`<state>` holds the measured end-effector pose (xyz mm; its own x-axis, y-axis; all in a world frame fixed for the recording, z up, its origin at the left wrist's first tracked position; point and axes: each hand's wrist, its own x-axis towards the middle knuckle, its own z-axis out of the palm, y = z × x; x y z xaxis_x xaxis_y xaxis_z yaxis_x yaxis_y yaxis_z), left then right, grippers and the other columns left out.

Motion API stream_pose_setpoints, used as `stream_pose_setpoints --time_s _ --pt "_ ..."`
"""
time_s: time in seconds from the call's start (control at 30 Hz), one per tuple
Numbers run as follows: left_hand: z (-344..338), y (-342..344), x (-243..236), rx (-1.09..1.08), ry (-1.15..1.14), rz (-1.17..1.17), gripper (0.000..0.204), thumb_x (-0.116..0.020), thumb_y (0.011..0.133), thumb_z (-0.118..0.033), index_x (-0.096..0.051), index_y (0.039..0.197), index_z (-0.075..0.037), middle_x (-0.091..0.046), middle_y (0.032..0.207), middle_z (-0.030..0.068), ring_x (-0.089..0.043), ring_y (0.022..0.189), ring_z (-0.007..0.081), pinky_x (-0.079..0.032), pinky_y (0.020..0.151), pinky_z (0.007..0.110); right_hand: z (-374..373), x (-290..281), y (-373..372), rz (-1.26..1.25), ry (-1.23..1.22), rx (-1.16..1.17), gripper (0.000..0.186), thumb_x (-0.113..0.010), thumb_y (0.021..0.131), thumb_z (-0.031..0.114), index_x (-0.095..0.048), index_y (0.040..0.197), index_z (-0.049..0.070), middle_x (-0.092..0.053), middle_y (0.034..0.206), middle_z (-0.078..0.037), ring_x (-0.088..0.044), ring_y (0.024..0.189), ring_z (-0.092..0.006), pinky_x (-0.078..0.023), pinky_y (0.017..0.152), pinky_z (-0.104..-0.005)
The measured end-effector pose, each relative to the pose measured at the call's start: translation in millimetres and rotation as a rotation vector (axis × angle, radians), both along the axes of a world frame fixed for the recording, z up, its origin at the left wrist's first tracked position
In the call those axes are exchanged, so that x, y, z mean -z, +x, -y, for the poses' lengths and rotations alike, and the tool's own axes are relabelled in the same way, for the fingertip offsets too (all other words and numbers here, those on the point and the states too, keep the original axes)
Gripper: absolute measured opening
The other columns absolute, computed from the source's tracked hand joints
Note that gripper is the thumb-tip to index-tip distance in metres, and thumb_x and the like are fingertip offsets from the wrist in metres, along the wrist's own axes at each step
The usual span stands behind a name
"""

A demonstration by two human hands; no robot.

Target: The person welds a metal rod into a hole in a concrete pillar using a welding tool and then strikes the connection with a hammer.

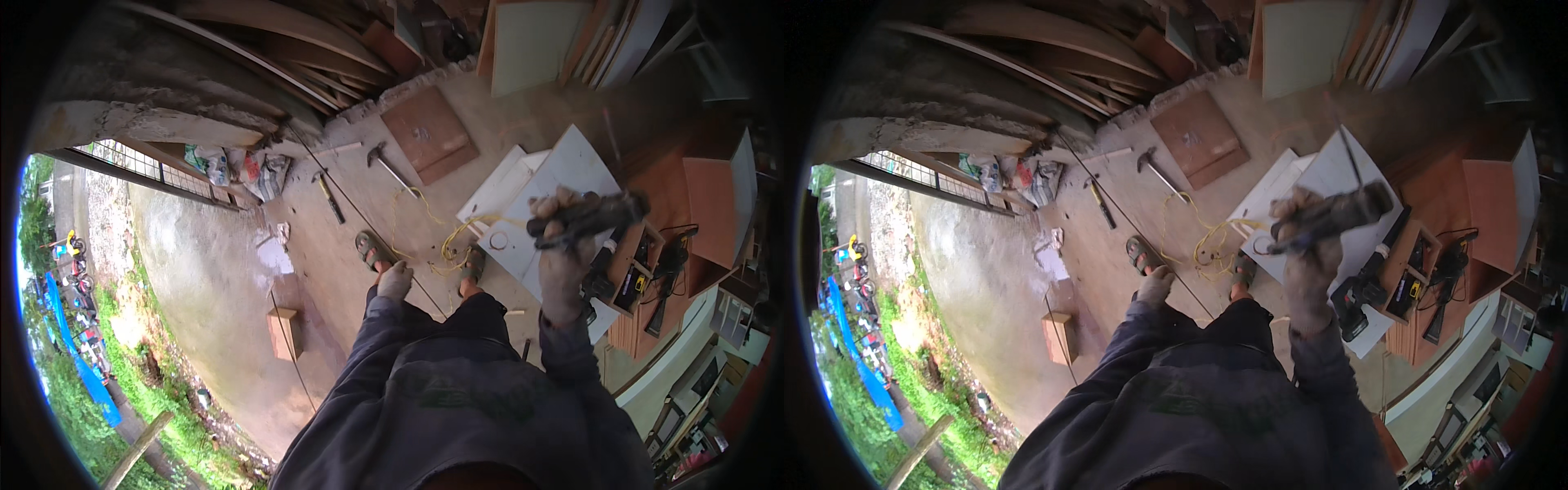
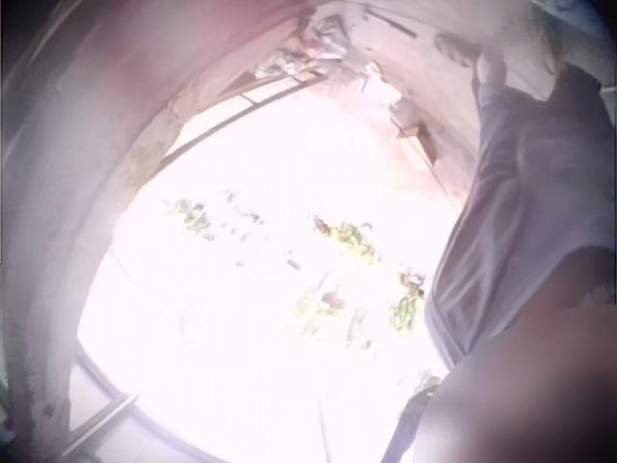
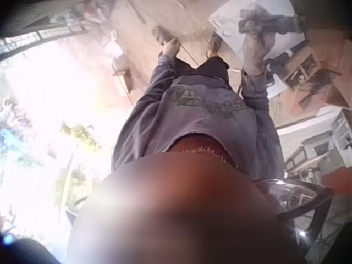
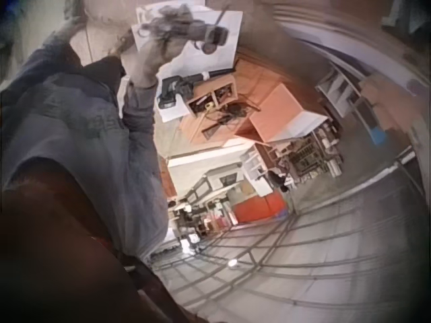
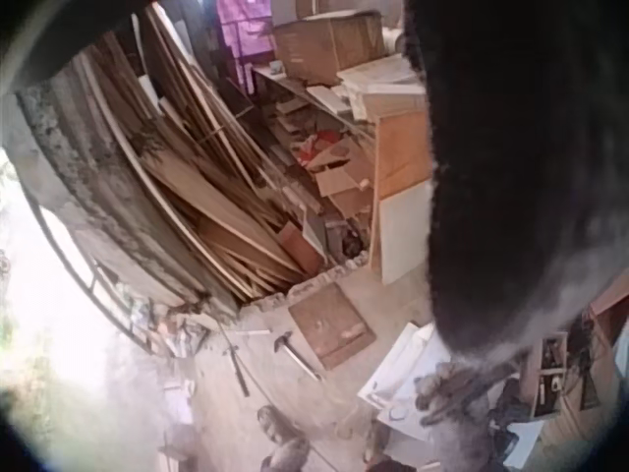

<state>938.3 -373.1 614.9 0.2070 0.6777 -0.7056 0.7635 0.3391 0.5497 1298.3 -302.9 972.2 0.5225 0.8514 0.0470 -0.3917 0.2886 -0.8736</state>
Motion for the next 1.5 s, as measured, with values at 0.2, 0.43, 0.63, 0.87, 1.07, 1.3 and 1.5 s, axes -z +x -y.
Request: stream_pose_setpoints --time_s 0.2,0.43,0.63,0.87,1.07,1.3,1.5 --pt "-81.3 -219.4 -43.1 -0.412 -0.018 0.088 0.053 -0.065 0.103 -0.033 -0.066 0.144 0.001 -0.077 0.123 0.0209 -0.073 0.111 0.029 -0.058 0.096 0.04 -138.9 -58.7 -86.1 0.456 0.083 0.09 0.06 -0.082 0.099 0.032 -0.057 0.145 0.002 -0.069 0.116 -0.004 -0.064 0.114 -0.0217 -0.05 0.107 -0.0433" --pt "-92.3 -416.1 -139.6 -0.146 0.14 -0.399 0.053 -0.062 0.099 -0.039 -0.073 0.132 0.0 -0.076 0.12 0.0272 -0.072 0.114 0.045 -0.057 0.101 0.049 -244.3 -66.6 -235.2 0.188 0.082 -0.073 0.064 -0.083 0.098 0.031 -0.056 0.148 0.003 -0.069 0.116 -0.004 -0.068 0.109 -0.0207 -0.055 0.1 -0.0392" --pt "-141.6 -376.2 -159.8 -0.41 0.098 -0.182 0.05 -0.066 0.099 -0.035 -0.072 0.133 0.0 -0.079 0.106 0.0256 -0.08 0.09 0.0337 -0.062 0.087 0.043 -301.8 -13.9 -251.1 0.051 -0.092 -0.183 0.063 -0.081 0.1 0.03 -0.055 0.151 0.002 -0.067 0.113 -0.003 -0.067 0.104 -0.0184 -0.056 0.102 -0.0391" --pt "-268.3 -221.0 -121.8 -0.628 0.192 -0.06 0.052 -0.067 0.102 -0.035 -0.069 0.139 0.002 -0.08 0.114 0.0238 -0.079 0.092 0.0307 -0.061 0.085 0.041 -390.0 104.3 -183.9 -0.024 -0.443 -0.347 0.044 -0.071 0.106 0.015 -0.058 0.147 0.003 -0.067 0.115 -0.003 -0.066 0.105 -0.0194 -0.054 0.103 -0.0383" --pt "-236.0 -87.5 -124.7 -1.048 -0.11 -0.45 0.058 -0.063 0.105 -0.036 -0.062 0.147 0.004 -0.074 0.134 0.0229 -0.075 0.114 0.0308 -0.057 0.098 0.039 -561.0 148.1 -127.4 0.003 -0.352 -0.697 0.046 -0.069 0.1 -0.001 -0.06 0.144 0.008 -0.068 0.121 -0.003 -0.067 0.105 -0.0158 -0.058 0.087 -0.0339" --pt "-281.3 -2.2 -158.8 -1.325 0.174 -0.262 0.046 -0.065 0.108 -0.027 -0.064 0.143 0.003 -0.072 0.136 0.0236 -0.07 0.127 0.0331 -0.053 0.108 0.041 -695.2 167.8 -117.4 0.14 -0.218 -0.891 0.047 -0.073 0.103 0.012 -0.058 0.147 0.005 -0.068 0.12 -0.003 -0.065 0.109 -0.0135 -0.054 0.093 -0.0281" --pt "-420.7 40.3 -221.0 -1.402 0.487 -0.207 0.05 -0.073 0.102 -0.017 -0.061 0.148 0.001 -0.07 0.14 0.0202 -0.07 0.126 0.0291 -0.056 0.102 0.042 -681.5 186.9 -109.6 0.159 -0.297 -1.432 0.059 -0.078 0.1 0.013 -0.052 0.153 0.003 -0.066 0.123 -0.002 -0.064 0.108 -0.0122 -0.055 0.091 -0.029"
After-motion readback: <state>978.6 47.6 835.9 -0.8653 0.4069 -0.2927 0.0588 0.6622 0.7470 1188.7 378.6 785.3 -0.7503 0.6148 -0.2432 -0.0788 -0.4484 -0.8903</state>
